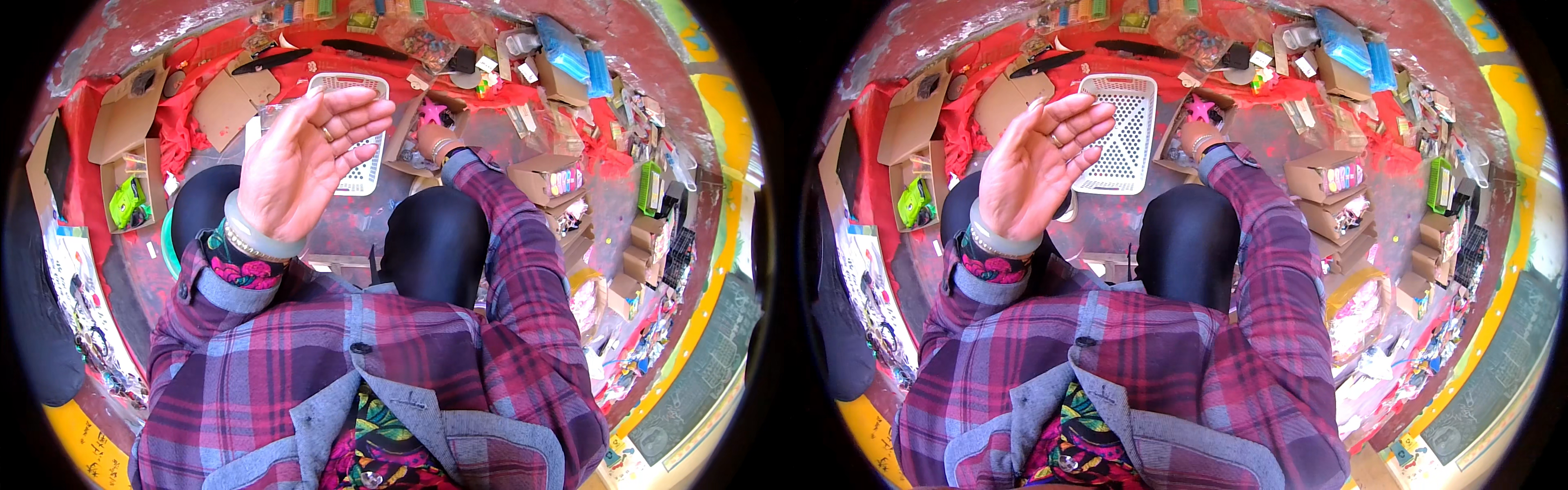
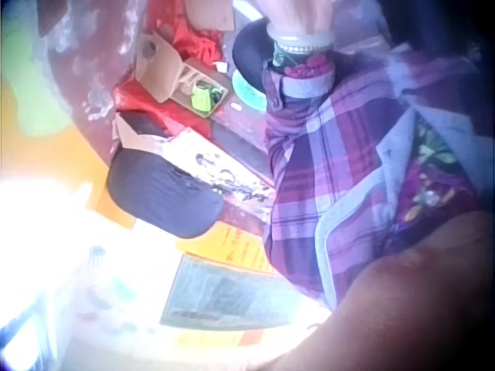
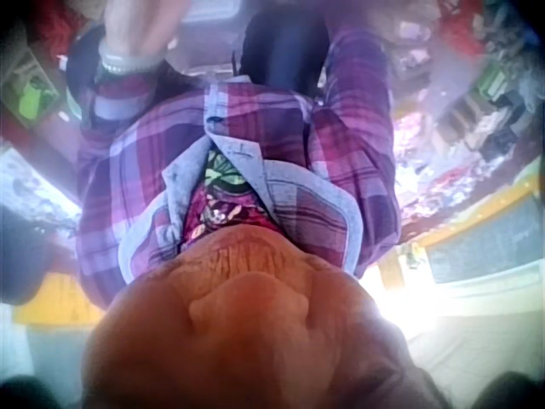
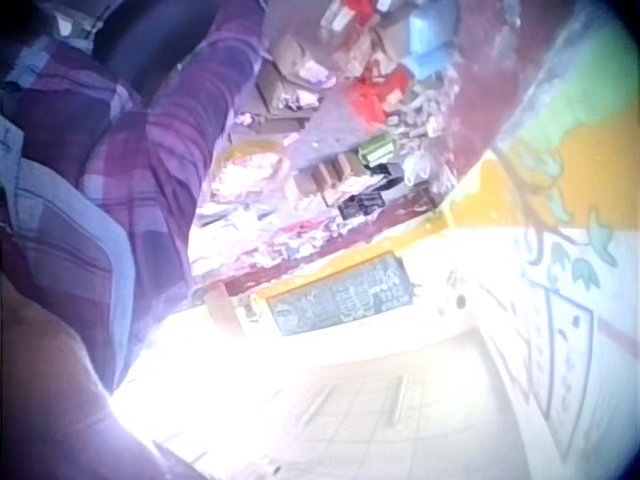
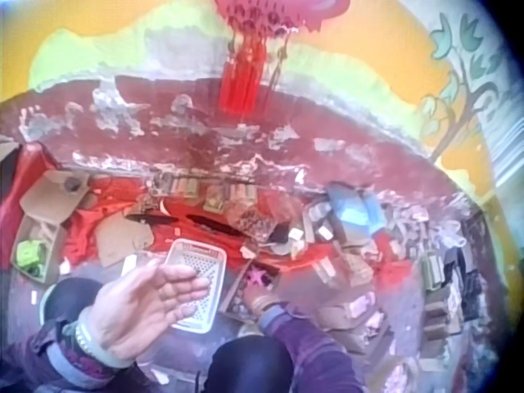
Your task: The person sits on the floor and wipes various small items, including plastic containers and boxes, with a cloth. They pick up each item, wipe it thoroughly, and place it into a white plastic basket.
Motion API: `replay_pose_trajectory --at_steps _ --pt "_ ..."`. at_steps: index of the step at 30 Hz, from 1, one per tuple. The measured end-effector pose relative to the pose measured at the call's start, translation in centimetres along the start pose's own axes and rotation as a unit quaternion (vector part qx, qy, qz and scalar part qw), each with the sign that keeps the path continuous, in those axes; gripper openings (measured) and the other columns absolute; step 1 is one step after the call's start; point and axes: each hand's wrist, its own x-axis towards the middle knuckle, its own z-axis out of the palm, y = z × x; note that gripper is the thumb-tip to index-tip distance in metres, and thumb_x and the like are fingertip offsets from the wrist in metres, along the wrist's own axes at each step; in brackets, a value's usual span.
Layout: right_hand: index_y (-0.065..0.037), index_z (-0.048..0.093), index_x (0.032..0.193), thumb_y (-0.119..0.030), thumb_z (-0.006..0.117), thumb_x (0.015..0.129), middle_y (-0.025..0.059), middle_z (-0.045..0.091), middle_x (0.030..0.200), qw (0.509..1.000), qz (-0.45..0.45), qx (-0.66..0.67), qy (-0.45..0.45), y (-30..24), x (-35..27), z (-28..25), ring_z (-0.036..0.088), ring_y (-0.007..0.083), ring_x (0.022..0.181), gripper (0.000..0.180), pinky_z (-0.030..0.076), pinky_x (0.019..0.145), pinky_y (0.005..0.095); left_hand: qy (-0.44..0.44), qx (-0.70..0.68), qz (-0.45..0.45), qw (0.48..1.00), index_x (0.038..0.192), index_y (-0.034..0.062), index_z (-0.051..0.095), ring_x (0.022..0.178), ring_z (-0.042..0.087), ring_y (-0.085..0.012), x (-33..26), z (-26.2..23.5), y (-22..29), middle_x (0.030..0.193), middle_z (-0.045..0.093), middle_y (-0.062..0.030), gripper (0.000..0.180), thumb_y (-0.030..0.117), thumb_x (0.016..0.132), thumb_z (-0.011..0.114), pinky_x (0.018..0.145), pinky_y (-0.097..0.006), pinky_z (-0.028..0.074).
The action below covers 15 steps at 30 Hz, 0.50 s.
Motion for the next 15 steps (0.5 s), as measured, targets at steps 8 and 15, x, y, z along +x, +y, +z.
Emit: replay_pose_trajectory --at_steps 8,15 --pt "-0.014 0.062 0.101 -0.020 0.045 0.085 0.0112 0.064 0.092 0.996 -0.014 -0.092 0.011 0.2 2.2 2.8 0.062 0.0267 0.087 0.024 0.049 0.070 0.0390 0.001 0.005 -0.007 1.000 0.118 -0.0031 0.044 0.113 0.046 -0.0249 0.2 0.0 -0.3 0.120 0.049 -0.0187 0.044 0.031 0.092 0.034 0.093 -0.033 0.037" --pt "-0.012 0.063 0.096 -0.019 0.041 0.085 0.0099 0.065 0.092 0.983 -0.054 -0.175 0.033 0.0 3.2 4.5 0.063 0.0248 0.086 0.025 0.049 0.069 0.0384 0.001 0.011 -0.015 1.000 0.118 -0.0036 0.044 0.112 0.047 -0.0247 0.8 0.0 -0.9 0.120 0.049 -0.0191 0.044 0.030 0.091 0.036 0.093 -0.033 0.038"
